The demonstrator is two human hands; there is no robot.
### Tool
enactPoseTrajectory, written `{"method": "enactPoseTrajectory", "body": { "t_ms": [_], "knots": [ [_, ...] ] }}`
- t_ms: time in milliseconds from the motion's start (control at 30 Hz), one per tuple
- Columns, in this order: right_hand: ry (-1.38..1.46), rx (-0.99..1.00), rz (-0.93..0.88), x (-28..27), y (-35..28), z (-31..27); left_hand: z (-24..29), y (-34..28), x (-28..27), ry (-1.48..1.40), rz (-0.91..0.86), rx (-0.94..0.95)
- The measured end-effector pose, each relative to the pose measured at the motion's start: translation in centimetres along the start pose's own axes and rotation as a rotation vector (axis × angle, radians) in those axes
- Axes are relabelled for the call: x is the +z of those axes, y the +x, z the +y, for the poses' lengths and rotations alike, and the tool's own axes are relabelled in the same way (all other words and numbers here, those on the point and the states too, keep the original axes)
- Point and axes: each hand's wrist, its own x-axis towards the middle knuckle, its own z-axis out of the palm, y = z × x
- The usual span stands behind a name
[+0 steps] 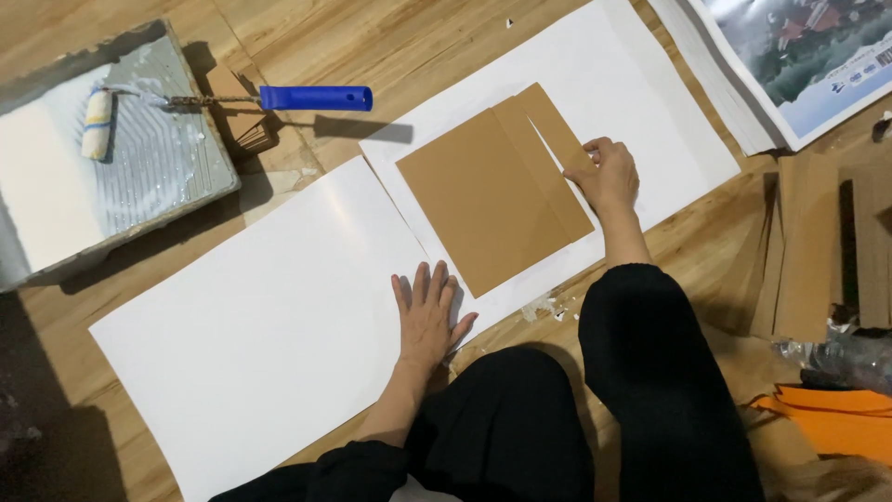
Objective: The person sits on the floor and applies a white adhesive to a brown cardboard sheet using a paint roller. They then place the coated cardboard onto a larger white sheet and smooth it down. The person repeats this process, arranging multiple brown cardboard pieces side-by-side on the white sheet to form a pattern.
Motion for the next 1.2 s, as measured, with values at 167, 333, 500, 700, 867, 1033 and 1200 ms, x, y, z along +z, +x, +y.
{"method": "enactPoseTrajectory", "body": {
  "t_ms": [167, 333, 500, 700, 867, 1033, 1200],
  "knots": [
    [0.066, -0.028, 0.005, 1.1, 0.7, 1.8, -0.1, 0.3, -0.1, -0.051, -0.006, -0.006],
    [0.108, 0.004, -0.039, 2.1, 1.5, 3.4, 0.0, 0.5, -0.7, -0.052, -0.044, -0.02],
    [0.125, -0.001, -0.033, 2.6, 1.7, 4.0, 0.1, 0.5, -1.3, -0.045, -0.107, -0.035],
    [0.226, -0.025, 0.034, 1.5, 0.6, 5.1, 0.2, 0.5, -1.2, -0.038, -0.112, -0.04],
    [0.137, 0.142, -0.007, 0.0, -2.6, 8.1, 0.6, 0.3, -1.9, 0.011, -0.051, -0.017],
    [0.084, -0.015, 0.191, -0.2, -2.5, 4.6, 1.1, 0.1, -2.1, 0.007, -0.064, -0.042],
    [0.158, -0.465, 0.211, -1.0, -2.0, -13.7, 1.2, -0.6, -2.9, -0.172, 0.072, -0.124]
  ]
}}
